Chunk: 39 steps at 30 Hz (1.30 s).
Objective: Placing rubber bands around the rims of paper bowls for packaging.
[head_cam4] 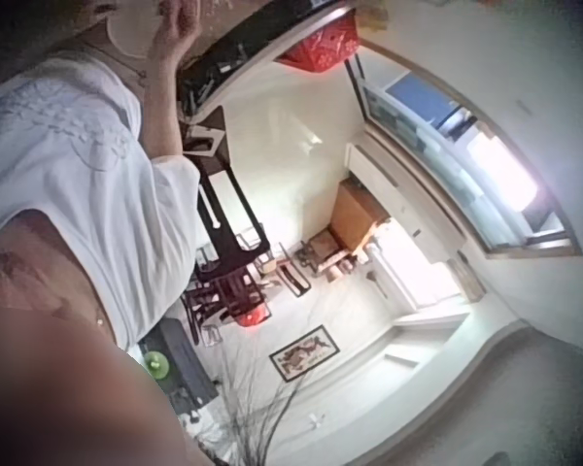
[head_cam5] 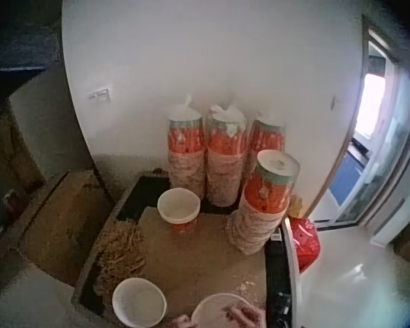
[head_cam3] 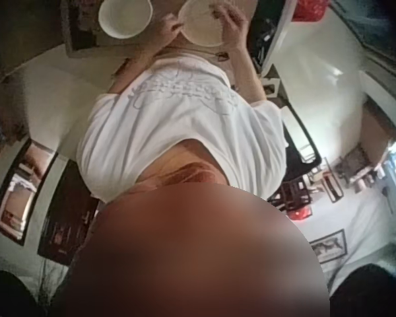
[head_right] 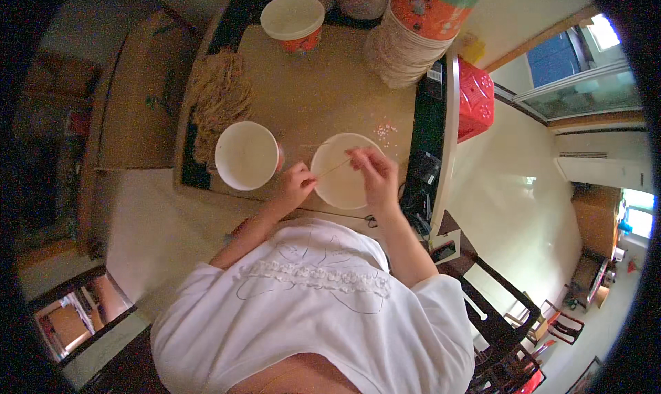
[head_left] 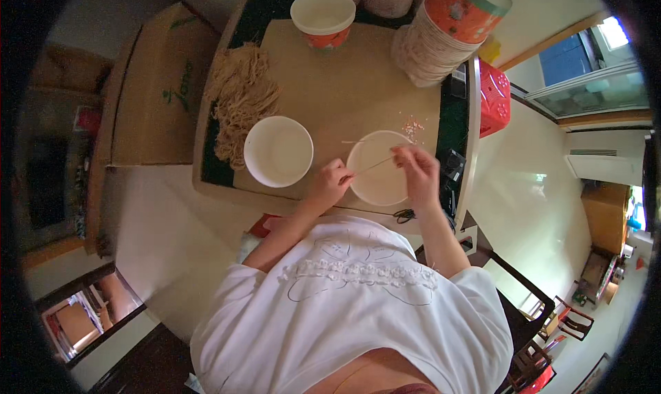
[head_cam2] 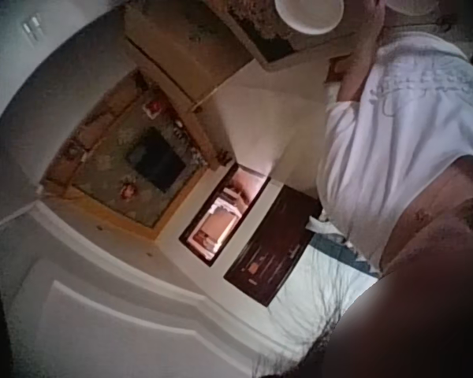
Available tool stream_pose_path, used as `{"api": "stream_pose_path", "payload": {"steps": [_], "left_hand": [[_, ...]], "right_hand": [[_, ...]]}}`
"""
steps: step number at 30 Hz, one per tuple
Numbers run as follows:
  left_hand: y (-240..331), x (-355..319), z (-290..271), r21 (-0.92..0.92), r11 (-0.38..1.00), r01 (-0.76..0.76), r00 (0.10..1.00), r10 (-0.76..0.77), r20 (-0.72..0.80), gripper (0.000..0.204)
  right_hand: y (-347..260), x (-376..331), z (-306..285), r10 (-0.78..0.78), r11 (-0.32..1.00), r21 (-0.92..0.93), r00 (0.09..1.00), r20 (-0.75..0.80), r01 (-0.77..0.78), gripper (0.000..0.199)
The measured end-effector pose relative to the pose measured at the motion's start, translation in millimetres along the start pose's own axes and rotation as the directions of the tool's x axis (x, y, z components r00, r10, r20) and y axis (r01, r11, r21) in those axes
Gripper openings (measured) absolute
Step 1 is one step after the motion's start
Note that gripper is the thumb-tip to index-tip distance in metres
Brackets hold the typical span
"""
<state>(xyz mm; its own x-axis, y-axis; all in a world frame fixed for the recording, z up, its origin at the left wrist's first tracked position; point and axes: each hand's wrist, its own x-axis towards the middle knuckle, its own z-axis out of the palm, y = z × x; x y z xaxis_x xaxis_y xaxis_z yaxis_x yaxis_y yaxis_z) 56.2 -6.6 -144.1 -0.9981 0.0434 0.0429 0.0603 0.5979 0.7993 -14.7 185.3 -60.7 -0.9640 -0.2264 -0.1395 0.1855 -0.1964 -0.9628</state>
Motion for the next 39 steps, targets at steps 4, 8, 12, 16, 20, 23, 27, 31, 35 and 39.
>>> {"api": "stream_pose_path", "payload": {"steps": [4,8,12,16,20,23,27,31,35,39], "left_hand": [[21,-3,-13,-0.111,0.994,0.006,1.000,-0.006,-0.003,0.009],[9,-7,-8,-0.048,0.999,-0.012,0.998,0.009,-0.056,0.008],[12,-7,-13,-0.112,0.992,0.050,0.998,-0.053,-0.019,0.007],[9,-4,-15,-0.098,0.994,0.054,0.998,-0.056,-0.020,0.007],[7,-5,-19,-0.114,0.990,0.080,0.997,-0.082,-0.007,0.008],[9,-5,-21,-0.080,0.996,0.049,0.999,-0.049,-0.004,0.008],[9,-6,-17,-0.073,0.995,0.072,0.997,-0.073,-0.013,0.008],[11,-2,-19,0.015,1.000,-0.010,1.000,0.010,-0.018,0.008],[14,-3,-18,0.024,1.000,-0.005,1.000,0.006,-0.015,0.007],[16,-4,-16,0.018,1.000,-0.014,0.999,0.015,-0.047,0.005]], "right_hand": [[-32,15,-15,-0.018,0.993,0.119,1.000,0.000,0.017,0.018],[-53,13,-31,0.050,0.947,0.318,0.999,-0.007,-0.045,0.023],[-61,6,-35,-0.006,0.962,0.272,1.000,0.025,-0.001,0.023],[-56,7,-45,-0.035,0.962,0.272,0.999,-0.021,0.039,0.024],[-61,13,-58,-0.072,0.942,0.326,0.997,-0.036,0.079,0.025],[-41,12,-44,-0.085,0.812,-0.572,0.993,0.085,0.119,0.020],[4,-4,9,0.121,0.699,-0.678,0.896,0.428,0.229,0.024],[57,6,15,0.028,0.612,-0.707,0.884,0.467,0.354,0.020],[66,7,16,0.091,0.719,-0.662,0.915,0.392,0.212,0.011],[55,1,19,0.231,0.696,-0.717,0.933,0.277,0.041,0.009]]}}
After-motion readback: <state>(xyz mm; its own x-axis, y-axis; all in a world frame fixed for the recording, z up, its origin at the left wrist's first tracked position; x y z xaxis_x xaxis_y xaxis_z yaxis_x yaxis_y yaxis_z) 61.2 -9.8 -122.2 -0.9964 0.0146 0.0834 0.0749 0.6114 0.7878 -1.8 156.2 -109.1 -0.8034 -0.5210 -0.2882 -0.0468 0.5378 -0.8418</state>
